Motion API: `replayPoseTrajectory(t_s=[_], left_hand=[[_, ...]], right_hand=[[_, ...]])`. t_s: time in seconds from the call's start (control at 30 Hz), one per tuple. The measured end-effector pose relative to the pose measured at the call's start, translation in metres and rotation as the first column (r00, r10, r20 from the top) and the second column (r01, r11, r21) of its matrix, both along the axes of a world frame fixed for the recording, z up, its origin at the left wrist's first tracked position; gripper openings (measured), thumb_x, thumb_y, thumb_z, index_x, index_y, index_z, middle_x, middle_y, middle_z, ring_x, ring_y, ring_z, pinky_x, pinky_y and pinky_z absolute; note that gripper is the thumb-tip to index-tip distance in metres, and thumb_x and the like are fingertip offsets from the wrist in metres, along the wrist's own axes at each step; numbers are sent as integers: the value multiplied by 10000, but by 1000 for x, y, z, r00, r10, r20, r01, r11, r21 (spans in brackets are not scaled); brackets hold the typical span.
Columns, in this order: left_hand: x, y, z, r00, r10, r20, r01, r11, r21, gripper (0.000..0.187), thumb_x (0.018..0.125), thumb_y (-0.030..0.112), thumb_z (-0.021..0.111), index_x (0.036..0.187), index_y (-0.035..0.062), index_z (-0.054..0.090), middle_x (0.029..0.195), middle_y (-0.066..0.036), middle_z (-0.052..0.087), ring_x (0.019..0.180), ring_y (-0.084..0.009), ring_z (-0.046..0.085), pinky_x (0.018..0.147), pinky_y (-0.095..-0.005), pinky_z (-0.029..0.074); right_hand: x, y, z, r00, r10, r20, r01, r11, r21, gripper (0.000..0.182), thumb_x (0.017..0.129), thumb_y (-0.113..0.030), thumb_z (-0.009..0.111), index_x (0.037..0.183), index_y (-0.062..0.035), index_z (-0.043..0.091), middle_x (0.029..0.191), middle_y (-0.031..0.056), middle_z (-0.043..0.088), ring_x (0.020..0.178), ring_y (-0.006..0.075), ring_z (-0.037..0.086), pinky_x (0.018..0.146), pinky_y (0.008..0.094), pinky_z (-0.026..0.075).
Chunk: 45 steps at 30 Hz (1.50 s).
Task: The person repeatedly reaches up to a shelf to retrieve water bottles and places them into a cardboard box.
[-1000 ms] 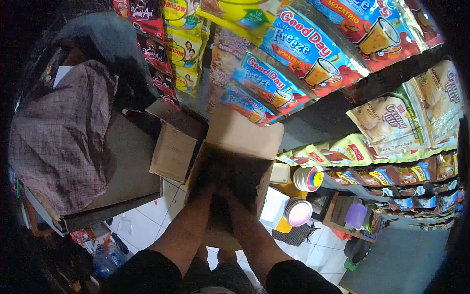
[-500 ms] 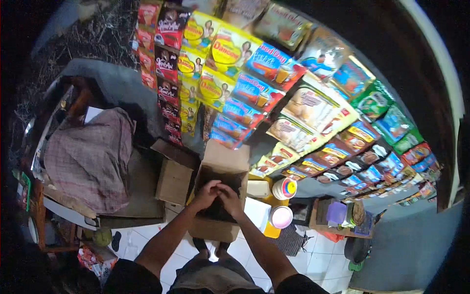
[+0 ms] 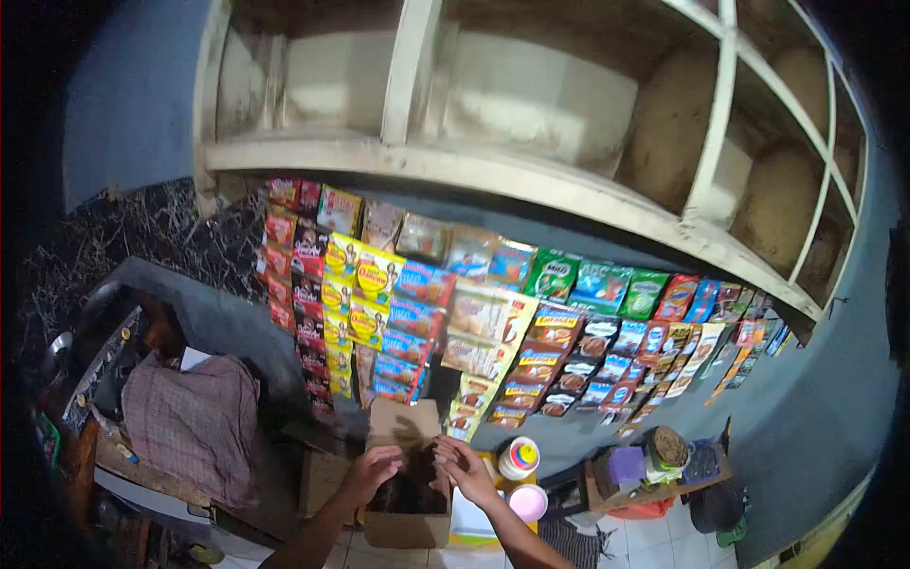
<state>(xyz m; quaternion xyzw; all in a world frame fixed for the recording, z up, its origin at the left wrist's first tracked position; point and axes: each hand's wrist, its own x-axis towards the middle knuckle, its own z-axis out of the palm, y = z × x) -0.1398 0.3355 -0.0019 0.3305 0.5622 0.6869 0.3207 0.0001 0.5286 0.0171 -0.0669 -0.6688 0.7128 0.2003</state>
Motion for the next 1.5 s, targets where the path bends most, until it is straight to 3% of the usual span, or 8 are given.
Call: replayPoseTrajectory(t_s=[0.47, 0.7, 0.9, 1.03, 1.2, 1.23, 1.37, 1.5], left_hand=[[104, 1, 103, 965, 85, -249, -54, 990, 130, 390, 905, 54, 620, 1277, 19, 506, 1212, -88, 581, 1127, -174, 565, 963, -320, 459], [159, 30, 208, 962, 68, -263, -16, 980, 197, 416, 888, 75, 649, 1276, 29, 505, 1239, -76, 572, 1172, -187, 540, 1000, -335, 428], [160, 39, 291, 685, 188, -704, 11, 963, 268, 427, 869, 47, 657, 1272, 36, 519, 1284, -80, 563, 1168, -165, 547, 966, -356, 450], [167, 42, 362, 589, 263, -764, -15, 949, 315, 421, 858, 88, 680, 1252, 39, 540, 1258, -76, 582, 1150, -169, 563, 963, -348, 451], [150, 60, 441, 302, 436, -848, 5, 889, 459, 394, 829, 133, 711, 1193, 46, 587, 1164, -102, 629, 1108, -193, 588, 983, -357, 451], [145, 63, 457, 260, 455, -851, 11, 880, 474, 378, 828, 147, 712, 1173, 53, 593, 1153, -94, 627, 1093, -201, 592, 972, -364, 457], [121, 73, 511, 139, 523, -841, 61, 843, 534, 322, 849, 167, 681, 1148, 78, 602, 1123, -81, 622, 1069, -215, 597, 939, -374, 469], [94, 82, 560, 9, 599, -801, 139, 793, 594, 280, 865, 163, 651, 1130, 85, 607, 1109, -80, 618, 1043, -225, 602, 921, -379, 476]], right_hand=[[143, 35, 121, 941, -38, -336, 80, 990, 114, 495, 930, 19, 543, 1391, 9, 363, 1405, 173, 454, 1304, 268, 454, 1075, 368, 369], [204, 50, 209, 911, -91, -402, 202, 949, 242, 534, 929, -59, 596, 1406, -25, 358, 1410, 146, 456, 1331, 238, 424, 1088, 377, 367], [228, 56, 298, 844, 13, -537, 266, 858, 439, 532, 931, -64, 583, 1409, -21, 353, 1425, 152, 442, 1339, 252, 413, 1101, 386, 343], [225, 59, 355, 803, 38, -595, 355, 771, 528, 541, 934, -86, 580, 1415, -15, 344, 1431, 164, 432, 1343, 269, 412, 1109, 399, 329], [198, 60, 432, 760, 70, -647, 425, 699, 575, 529, 934, -117, 592, 1395, 5, 363, 1409, 159, 448, 1329, 261, 418, 1110, 395, 333], [189, 65, 447, 728, 70, -682, 505, 618, 603, 516, 940, -124, 591, 1389, 4, 373, 1387, 156, 464, 1315, 251, 429, 1083, 381, 370], [162, 70, 503, 640, 57, -766, 596, 592, 543, 495, 942, -175, 612, 1360, 3, 416, 1282, 152, 526, 1189, 226, 521, 956, 332, 474], [136, 74, 547, 574, 42, -818, 683, 527, 506, 492, 939, -272, 622, 1328, -17, 463, 1267, 172, 540, 1169, 234, 544, 950, 347, 477]])
